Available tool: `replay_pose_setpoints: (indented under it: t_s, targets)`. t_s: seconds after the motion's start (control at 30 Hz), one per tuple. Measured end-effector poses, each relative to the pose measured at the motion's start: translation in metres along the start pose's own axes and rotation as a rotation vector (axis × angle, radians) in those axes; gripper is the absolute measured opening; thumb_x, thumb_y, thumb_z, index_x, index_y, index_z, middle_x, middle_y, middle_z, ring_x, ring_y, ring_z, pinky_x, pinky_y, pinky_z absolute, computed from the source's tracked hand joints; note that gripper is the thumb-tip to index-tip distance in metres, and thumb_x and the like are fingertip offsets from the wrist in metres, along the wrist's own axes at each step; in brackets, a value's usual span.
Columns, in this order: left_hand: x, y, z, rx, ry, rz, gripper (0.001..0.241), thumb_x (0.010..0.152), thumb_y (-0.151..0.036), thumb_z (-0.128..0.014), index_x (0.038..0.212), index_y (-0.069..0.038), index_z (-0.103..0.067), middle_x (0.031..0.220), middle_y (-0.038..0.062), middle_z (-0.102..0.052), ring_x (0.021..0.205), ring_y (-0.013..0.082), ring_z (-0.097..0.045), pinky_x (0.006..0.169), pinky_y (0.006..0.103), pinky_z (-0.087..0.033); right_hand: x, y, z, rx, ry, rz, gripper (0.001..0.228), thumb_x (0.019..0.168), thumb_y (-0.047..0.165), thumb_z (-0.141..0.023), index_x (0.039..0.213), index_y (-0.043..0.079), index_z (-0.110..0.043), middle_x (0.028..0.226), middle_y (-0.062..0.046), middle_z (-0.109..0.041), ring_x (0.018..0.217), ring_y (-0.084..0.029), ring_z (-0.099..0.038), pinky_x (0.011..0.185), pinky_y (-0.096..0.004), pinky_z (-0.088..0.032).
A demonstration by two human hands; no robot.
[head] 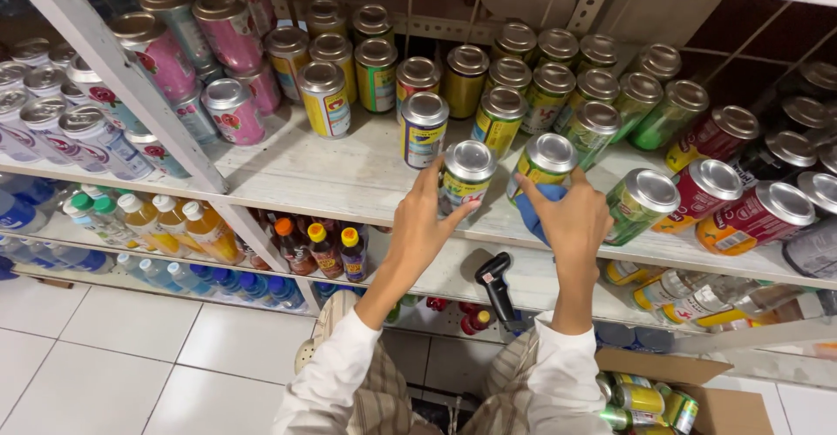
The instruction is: Cleaning and organizing cans on grocery store shelves.
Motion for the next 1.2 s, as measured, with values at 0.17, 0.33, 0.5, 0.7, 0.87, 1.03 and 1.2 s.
replay_pose_setpoints:
  t_s: [0.17,0.33,0.5,0.7,0.87,1.03,1.2]
  targets:
    - [0.007,-0.002,-0.017,-0.02,-0.02,-0.019,0.083,0.083,-0.037,-0.083,0.146,0.003,-0.046,0.13,0.026,-0.064,0.106,0.0423,-0.07,0.083,0.0474,-0.058,0.004,-0.008,-0.008,0.047,-0.033,0.0,0.077,0.077,0.069,-0.08,0.112,0.001,-0.071,0.088,-0.021,-0.076,0.084,-0.041,-0.074,0.075,-0.053,-0.057]
    - [0.011,-0.003,-0.027,-0.037,-0.036,-0.014,0.084,0.083,-0.039,-0.082,0.147,0.001,-0.045,0.13,0.024,-0.065,0.107,0.0412,-0.071,0.084,0.0464,-0.059,0.001,-0.002,-0.006,0.086,-0.055,-0.035,0.078,0.079,0.066,-0.079,0.125,0.004,-0.068,0.087,-0.021,-0.075,0.085,-0.041,-0.074,0.075,-0.052,-0.057]
    - [0.0,-0.005,-0.016,-0.03,-0.049,-0.02,0.101,0.078,-0.041,-0.088,0.147,0.008,-0.033,0.145,0.031,-0.044,0.122,0.0447,-0.057,0.09,0.0496,-0.054,-0.02,0.003,0.014,0.169,-0.133,-0.01,0.1,0.079,0.063,-0.082,0.148,0.002,-0.045,0.078,-0.023,-0.074,0.081,-0.042,-0.073,0.077,-0.05,-0.055]
    - [0.0,0.025,0.044,-0.124,-0.394,0.083,0.06,0.099,-0.028,-0.075,0.144,0.0,-0.047,0.141,0.02,-0.054,0.131,0.0316,-0.058,0.104,0.0398,-0.055,-0.056,0.024,0.04,0.197,0.019,-0.004,0.064,0.079,0.056,-0.078,0.129,0.018,-0.065,0.078,-0.016,-0.075,0.076,-0.036,-0.075,0.075,-0.047,-0.057]
    - [0.039,0.084,0.086,0.166,-0.414,0.084,0.078,0.094,-0.028,-0.082,0.148,0.005,-0.036,0.144,0.025,-0.047,0.132,0.0401,-0.053,0.103,0.0471,-0.051,-0.045,0.025,0.007,0.171,0.136,0.093,0.076,0.073,0.06,-0.079,0.131,0.013,-0.062,0.079,-0.014,-0.076,0.074,-0.036,-0.074,0.07,-0.048,-0.056]
    - [0.08,0.136,0.093,0.317,-0.38,0.156,0.099,0.082,-0.034,-0.089,0.147,0.01,-0.028,0.14,0.031,-0.044,0.128,0.0473,-0.05,0.095,0.0515,-0.05,-0.036,0.036,-0.023,0.12,0.182,0.128,0.083,0.074,0.065,-0.076,0.131,0.006,-0.062,0.078,-0.017,-0.075,0.078,-0.039,-0.073,0.071,-0.05,-0.056]
    - [0.103,0.15,0.092,0.309,-0.265,0.295,0.089,0.076,-0.036,-0.092,0.133,0.004,-0.037,0.13,0.028,-0.055,0.118,0.0462,-0.058,0.09,0.0542,-0.05,-0.033,0.033,-0.031,0.103,0.206,0.088,0.077,0.073,0.071,-0.074,0.113,0.005,-0.071,0.078,-0.018,-0.073,0.078,-0.039,-0.073,0.072,-0.05,-0.055]
Point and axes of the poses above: each hand's wrist, its own x-axis towards the middle knuckle, its own z-axis out of the back of the hand, y = z × x, the point moved 1 cm from there along x, towards the middle knuckle
